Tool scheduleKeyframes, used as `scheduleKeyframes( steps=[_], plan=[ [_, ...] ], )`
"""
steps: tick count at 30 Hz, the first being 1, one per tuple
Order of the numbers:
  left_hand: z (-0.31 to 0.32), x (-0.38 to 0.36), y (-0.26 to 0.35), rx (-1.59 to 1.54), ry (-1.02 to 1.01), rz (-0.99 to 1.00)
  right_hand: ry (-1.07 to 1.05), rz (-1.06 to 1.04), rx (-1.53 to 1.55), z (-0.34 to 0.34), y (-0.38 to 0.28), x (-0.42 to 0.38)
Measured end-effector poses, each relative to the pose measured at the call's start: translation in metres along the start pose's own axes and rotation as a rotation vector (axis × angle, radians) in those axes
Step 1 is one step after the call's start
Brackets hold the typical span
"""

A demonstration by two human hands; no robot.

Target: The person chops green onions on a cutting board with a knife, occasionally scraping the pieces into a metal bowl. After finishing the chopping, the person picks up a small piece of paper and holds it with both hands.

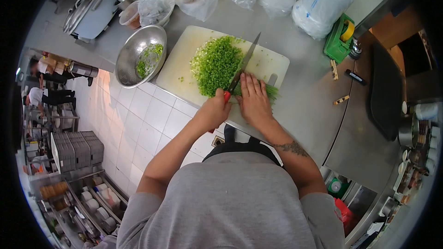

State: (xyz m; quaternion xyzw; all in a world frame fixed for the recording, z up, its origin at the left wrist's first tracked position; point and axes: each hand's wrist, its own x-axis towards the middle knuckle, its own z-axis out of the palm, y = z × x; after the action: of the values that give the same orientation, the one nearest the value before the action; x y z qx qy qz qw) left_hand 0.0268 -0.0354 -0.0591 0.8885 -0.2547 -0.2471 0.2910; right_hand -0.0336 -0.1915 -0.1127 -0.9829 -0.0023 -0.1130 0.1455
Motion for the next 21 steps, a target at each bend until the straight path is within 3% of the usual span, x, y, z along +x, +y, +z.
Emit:
scheduleKeyframes(
  steps=[12, 18, 21],
  plan=[
    [-0.023, -0.051, 0.019, 0.076, -0.079, -0.042, 0.040, -0.003, 0.039, 0.002, 0.000, -0.002],
    [0.007, -0.017, 0.005, 0.063, 0.059, 0.021, -0.004, -0.012, 0.025, -0.001, 0.000, 0.002],
    [0.000, 0.005, 0.011, 0.006, 0.009, -0.015, -0.012, 0.016, 0.039, 0.001, -0.001, -0.001]
  ],
)
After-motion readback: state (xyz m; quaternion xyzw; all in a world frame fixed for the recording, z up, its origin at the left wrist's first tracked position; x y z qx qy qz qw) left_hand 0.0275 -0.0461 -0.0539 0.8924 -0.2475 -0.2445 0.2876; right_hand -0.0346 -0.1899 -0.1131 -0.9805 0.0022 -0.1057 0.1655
